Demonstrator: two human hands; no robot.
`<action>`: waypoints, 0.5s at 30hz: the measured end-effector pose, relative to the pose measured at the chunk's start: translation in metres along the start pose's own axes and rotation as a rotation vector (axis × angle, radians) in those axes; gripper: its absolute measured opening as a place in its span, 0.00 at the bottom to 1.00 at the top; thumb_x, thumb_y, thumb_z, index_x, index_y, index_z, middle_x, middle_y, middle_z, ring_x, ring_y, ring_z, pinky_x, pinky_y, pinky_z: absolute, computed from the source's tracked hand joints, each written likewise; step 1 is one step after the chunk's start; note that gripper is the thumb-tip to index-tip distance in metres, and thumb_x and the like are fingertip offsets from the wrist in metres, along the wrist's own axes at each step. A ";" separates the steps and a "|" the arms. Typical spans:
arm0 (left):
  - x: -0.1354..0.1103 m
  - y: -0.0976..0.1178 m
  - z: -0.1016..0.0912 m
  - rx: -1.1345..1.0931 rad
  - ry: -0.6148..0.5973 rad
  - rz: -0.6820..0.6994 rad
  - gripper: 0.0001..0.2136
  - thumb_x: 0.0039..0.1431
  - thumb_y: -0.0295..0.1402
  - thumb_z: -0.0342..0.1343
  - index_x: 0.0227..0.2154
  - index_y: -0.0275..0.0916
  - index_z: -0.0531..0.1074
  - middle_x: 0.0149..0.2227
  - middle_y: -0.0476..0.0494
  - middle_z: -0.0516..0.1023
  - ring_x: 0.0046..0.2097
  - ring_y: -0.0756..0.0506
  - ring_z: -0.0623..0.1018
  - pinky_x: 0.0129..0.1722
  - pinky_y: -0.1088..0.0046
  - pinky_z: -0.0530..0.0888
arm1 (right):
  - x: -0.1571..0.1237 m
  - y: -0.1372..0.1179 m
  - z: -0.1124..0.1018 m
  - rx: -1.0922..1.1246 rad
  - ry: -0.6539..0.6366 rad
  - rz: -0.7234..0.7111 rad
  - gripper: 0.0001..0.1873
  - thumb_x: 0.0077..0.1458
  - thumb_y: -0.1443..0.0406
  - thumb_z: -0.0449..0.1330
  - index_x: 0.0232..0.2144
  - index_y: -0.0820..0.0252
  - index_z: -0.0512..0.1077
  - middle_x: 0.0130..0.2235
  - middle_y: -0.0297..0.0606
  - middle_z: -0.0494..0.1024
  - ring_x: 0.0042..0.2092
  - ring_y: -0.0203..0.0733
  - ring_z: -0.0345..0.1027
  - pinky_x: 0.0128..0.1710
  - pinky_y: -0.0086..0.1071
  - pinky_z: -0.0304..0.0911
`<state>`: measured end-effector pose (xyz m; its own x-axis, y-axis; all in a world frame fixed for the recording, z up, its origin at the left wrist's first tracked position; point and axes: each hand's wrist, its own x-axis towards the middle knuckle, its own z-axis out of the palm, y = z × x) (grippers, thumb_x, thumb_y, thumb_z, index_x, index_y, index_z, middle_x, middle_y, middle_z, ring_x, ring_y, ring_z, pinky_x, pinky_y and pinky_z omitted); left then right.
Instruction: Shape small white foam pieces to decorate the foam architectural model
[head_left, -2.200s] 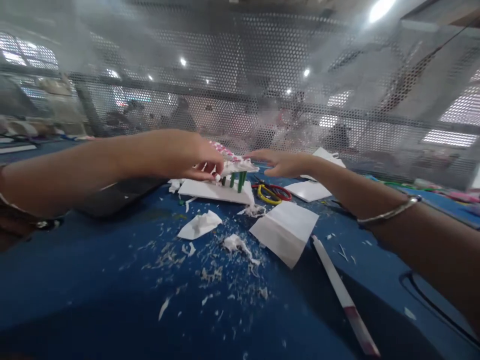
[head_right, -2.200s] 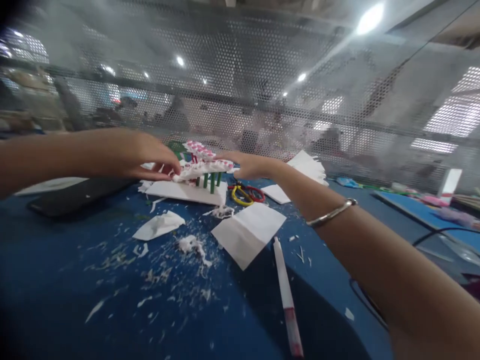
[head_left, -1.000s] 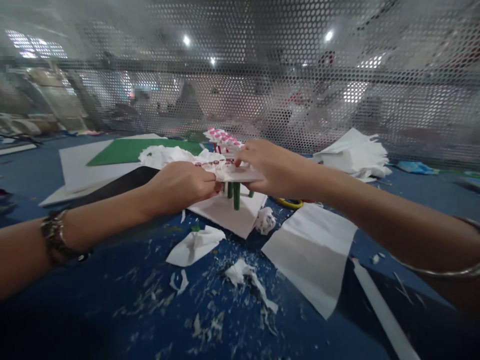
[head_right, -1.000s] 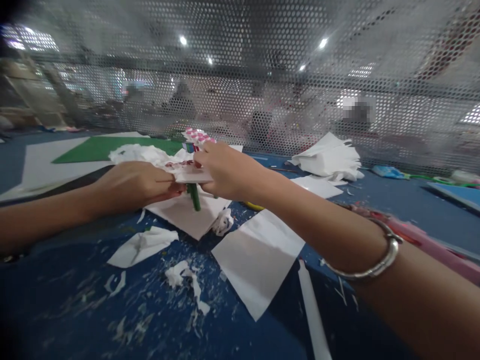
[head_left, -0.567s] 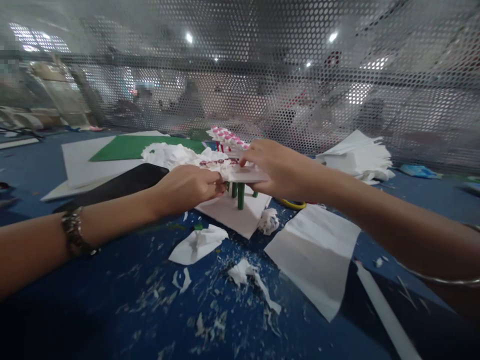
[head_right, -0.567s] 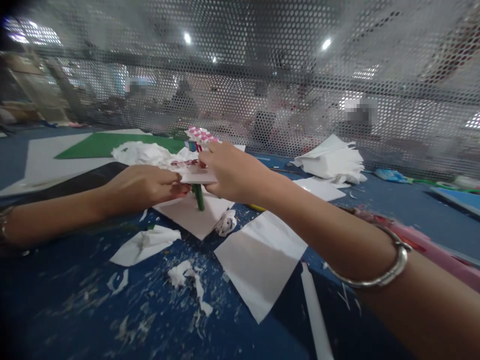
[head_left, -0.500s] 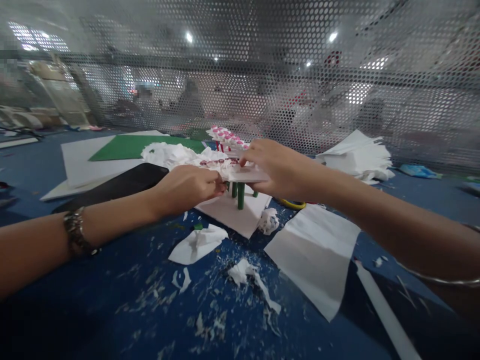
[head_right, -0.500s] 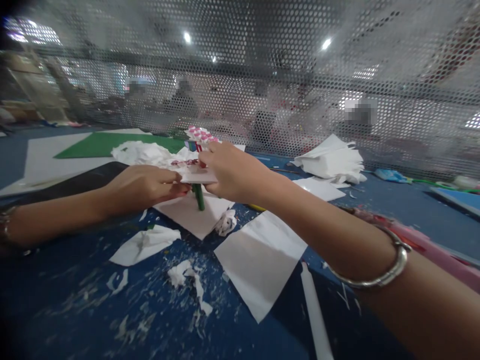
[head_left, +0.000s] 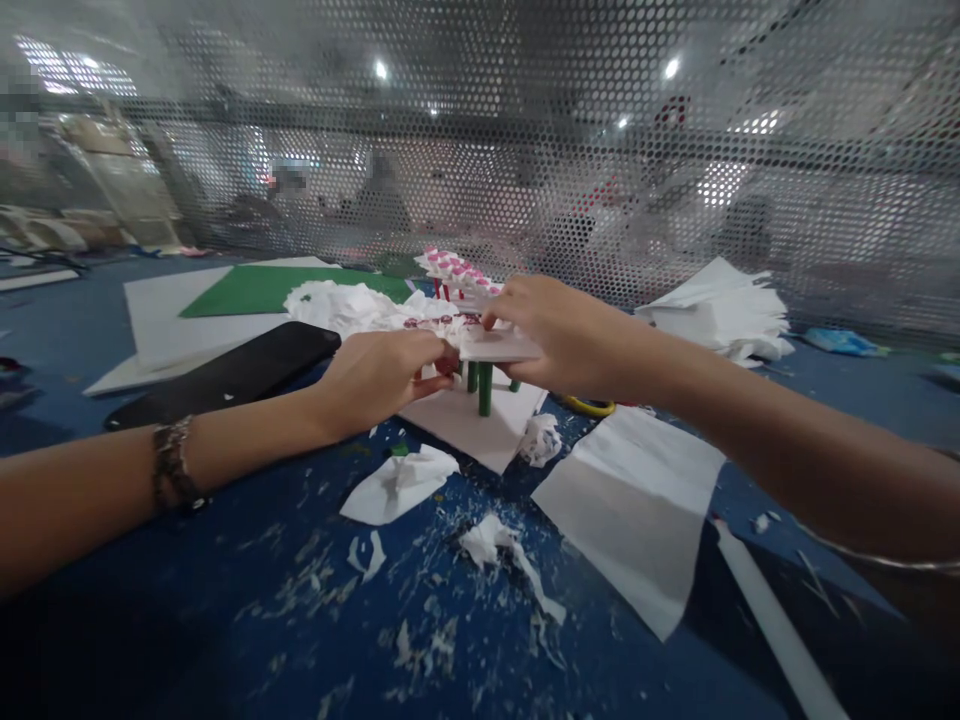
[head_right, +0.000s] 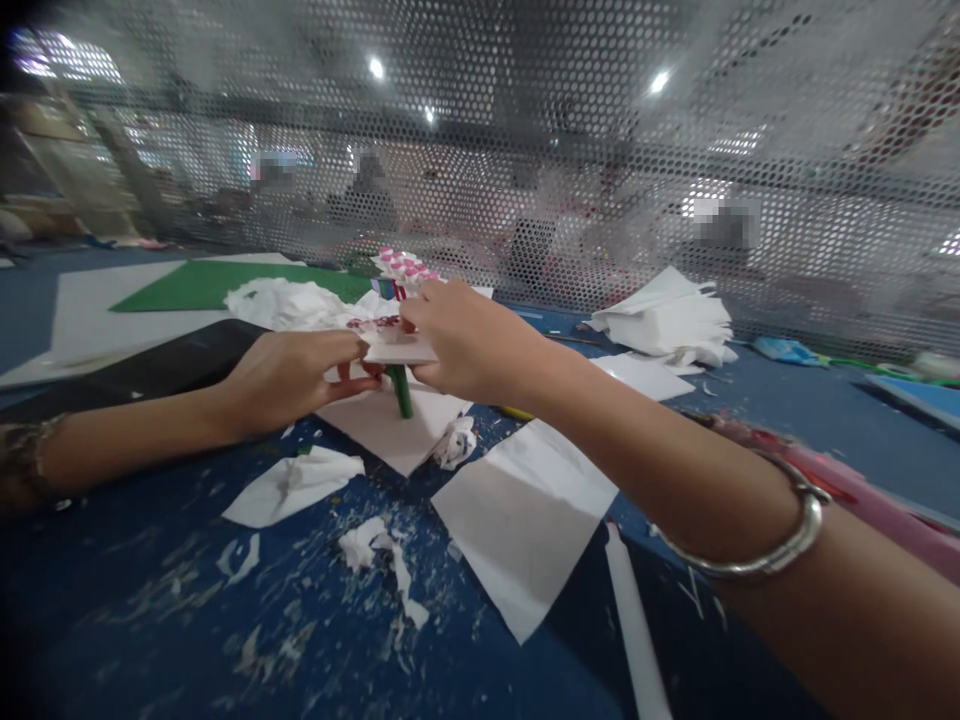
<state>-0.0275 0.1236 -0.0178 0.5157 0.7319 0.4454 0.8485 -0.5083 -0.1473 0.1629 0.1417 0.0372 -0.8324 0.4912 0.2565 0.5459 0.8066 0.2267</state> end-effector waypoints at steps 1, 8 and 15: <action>0.000 0.000 0.000 0.004 0.001 0.012 0.08 0.54 0.35 0.50 0.32 0.38 0.72 0.27 0.46 0.73 0.30 0.47 0.73 0.24 0.75 0.60 | 0.000 0.000 0.000 0.000 -0.002 0.001 0.15 0.46 0.65 0.52 0.37 0.68 0.66 0.35 0.46 0.66 0.38 0.45 0.57 0.34 0.33 0.50; 0.001 -0.009 0.002 0.066 -0.003 0.243 0.11 0.57 0.33 0.46 0.31 0.37 0.73 0.28 0.45 0.74 0.31 0.48 0.73 0.28 0.75 0.63 | 0.000 0.002 0.001 0.017 -0.005 0.012 0.15 0.45 0.65 0.53 0.38 0.66 0.66 0.35 0.45 0.66 0.38 0.44 0.56 0.34 0.33 0.49; 0.006 -0.007 0.006 0.195 0.136 0.281 0.14 0.58 0.34 0.44 0.27 0.35 0.73 0.18 0.46 0.71 0.25 0.49 0.70 0.24 0.73 0.58 | -0.001 -0.002 -0.001 0.002 -0.021 0.028 0.15 0.45 0.67 0.53 0.38 0.68 0.66 0.35 0.45 0.65 0.38 0.44 0.57 0.35 0.33 0.49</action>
<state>-0.0300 0.1342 -0.0192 0.7228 0.5024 0.4745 0.6891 -0.5753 -0.4406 0.1631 0.1389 0.0374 -0.8186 0.5203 0.2433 0.5688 0.7930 0.2181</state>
